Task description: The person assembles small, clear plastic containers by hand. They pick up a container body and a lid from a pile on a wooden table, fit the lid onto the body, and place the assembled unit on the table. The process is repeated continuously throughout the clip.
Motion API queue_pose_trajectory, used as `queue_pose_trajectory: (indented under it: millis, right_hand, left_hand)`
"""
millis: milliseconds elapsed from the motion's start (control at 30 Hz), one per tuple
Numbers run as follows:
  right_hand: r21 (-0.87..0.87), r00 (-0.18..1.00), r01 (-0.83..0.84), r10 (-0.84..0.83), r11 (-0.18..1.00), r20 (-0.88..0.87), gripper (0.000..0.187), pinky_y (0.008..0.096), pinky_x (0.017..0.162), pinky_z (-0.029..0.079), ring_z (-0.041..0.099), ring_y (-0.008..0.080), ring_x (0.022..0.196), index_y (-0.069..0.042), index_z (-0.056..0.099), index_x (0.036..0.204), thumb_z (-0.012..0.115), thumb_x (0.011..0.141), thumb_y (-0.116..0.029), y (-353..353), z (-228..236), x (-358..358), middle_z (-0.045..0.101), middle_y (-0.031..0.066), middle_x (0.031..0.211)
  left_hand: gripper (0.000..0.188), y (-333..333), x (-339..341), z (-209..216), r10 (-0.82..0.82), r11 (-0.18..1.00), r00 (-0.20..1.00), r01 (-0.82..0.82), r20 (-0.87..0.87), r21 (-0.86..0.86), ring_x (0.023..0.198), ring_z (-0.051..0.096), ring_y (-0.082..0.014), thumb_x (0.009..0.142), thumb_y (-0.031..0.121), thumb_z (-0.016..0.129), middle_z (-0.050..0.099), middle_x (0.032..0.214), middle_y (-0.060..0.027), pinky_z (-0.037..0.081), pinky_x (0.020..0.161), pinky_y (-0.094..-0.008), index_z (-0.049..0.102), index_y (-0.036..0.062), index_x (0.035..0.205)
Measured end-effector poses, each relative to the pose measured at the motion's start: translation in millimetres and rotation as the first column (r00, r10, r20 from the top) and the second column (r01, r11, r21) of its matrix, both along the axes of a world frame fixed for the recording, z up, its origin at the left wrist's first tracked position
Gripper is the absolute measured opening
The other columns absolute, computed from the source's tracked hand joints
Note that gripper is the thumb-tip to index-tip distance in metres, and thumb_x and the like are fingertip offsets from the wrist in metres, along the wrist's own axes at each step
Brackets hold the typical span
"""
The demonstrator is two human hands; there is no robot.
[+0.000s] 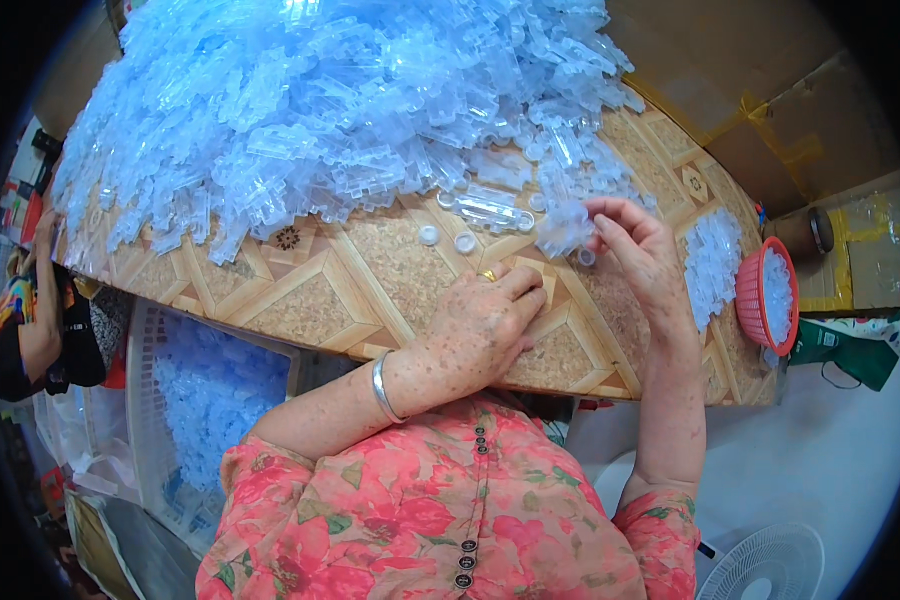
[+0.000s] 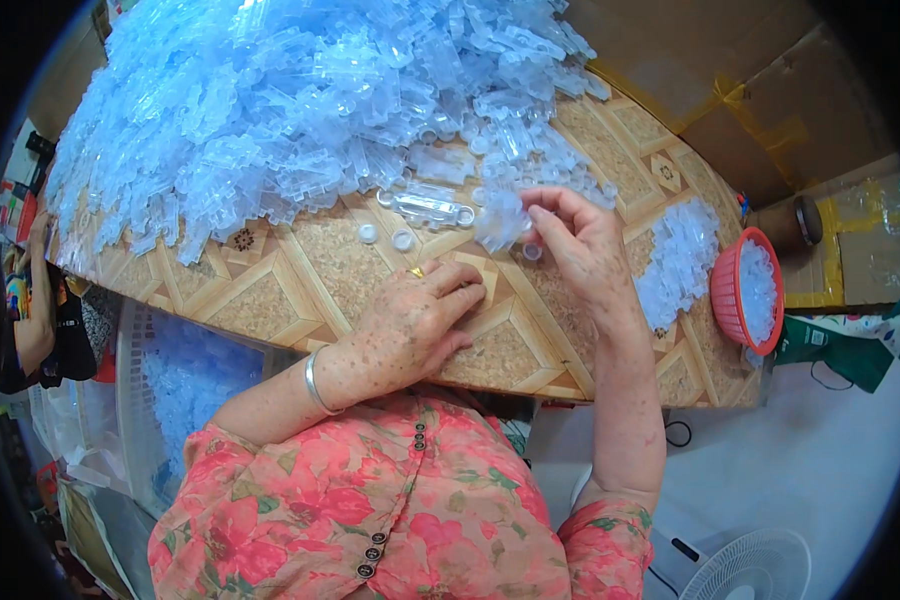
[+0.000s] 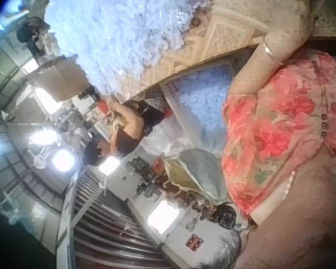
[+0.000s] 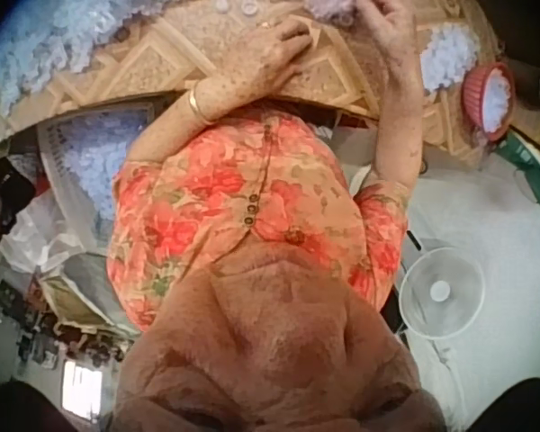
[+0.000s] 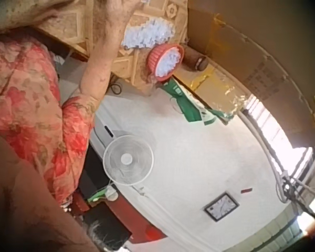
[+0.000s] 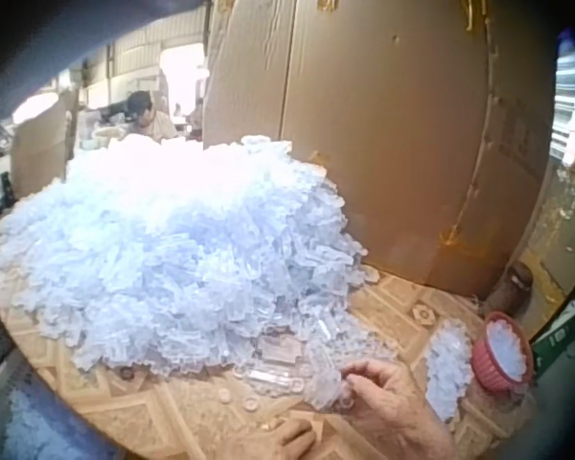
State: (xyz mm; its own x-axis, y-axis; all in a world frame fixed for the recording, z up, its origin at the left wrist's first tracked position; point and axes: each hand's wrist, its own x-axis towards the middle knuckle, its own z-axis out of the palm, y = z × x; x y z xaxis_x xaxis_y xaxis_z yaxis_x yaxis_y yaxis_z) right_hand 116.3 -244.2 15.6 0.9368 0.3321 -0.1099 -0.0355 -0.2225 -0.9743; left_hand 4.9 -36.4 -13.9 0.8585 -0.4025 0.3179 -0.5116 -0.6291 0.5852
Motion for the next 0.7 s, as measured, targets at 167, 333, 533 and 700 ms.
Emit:
queue_pose_trajectory:
  millis: [167, 333, 533, 700]
  right_hand:
    - [-0.093, 0.997, 0.072, -0.067, 0.993, 0.049, 0.026, 0.0217, 0.071, 0.05, 0.058, 0.0052, 0.078, -0.002, 0.068, 0.123, 0.066, 0.098, -0.008, -14.6, -5.3, -39.5, 0.068, 0.0001, 0.097]
    - [-0.266, 0.977, 0.095, -0.039, 0.959, 0.21, 0.034, 0.0241, 0.068, 0.05, 0.057, 0.0065, 0.071, -0.001, 0.066, 0.124, 0.071, 0.091, -0.007, -12.4, -16.7, -61.5, 0.069, 0.0036, 0.092]
    - [-0.422, 0.968, 0.073, 0.037, 0.903, 0.248, 0.031, 0.0298, 0.063, 0.05, 0.059, 0.0133, 0.063, -0.002, 0.07, 0.117, 0.075, 0.087, -0.01, -0.6, -7.2, -82.1, 0.067, 0.0036, 0.078]
    - [-0.444, 0.939, 0.021, 0.135, 0.896, 0.317, 0.031, 0.0245, 0.056, 0.041, 0.046, 0.0061, 0.058, -0.002, 0.071, 0.119, 0.075, 0.088, -0.006, 5.8, -10.5, -101.6, 0.06, -0.0028, 0.076]
  left_hand:
    - [0.046, 7.6, 0.4, -6.7, -0.033, 0.993, 0.998, 0.039, 0.055, -0.11, 0.108, 0.062, -0.0357, 0.07, 0.007, 0.082, 0.061, 0.121, -0.0137, 0.053, 0.091, -0.044, 0.065, 0.0019, 0.113]
    - [0.049, 18.5, -6.9, -5.0, -0.079, 0.987, 0.996, 0.074, -0.033, -0.141, 0.112, 0.063, -0.0376, 0.075, 0.005, 0.08, 0.061, 0.126, -0.0164, 0.053, 0.094, -0.0448, 0.064, -0.0002, 0.121]
    - [0.057, 24.4, -16.6, 2.2, 0.002, 0.994, 0.999, -0.007, -0.043, -0.109, 0.114, 0.062, -0.0398, 0.077, 0.008, 0.081, 0.061, 0.128, -0.0184, 0.053, 0.095, -0.0453, 0.06, -0.0004, 0.129]
    - [0.066, 20.0, -15.3, 4.7, 0.06, 0.993, 0.998, -0.063, -0.029, -0.098, 0.117, 0.059, -0.0419, 0.076, 0.01, 0.081, 0.06, 0.129, -0.0202, 0.049, 0.1, -0.047, 0.054, -0.0014, 0.135]
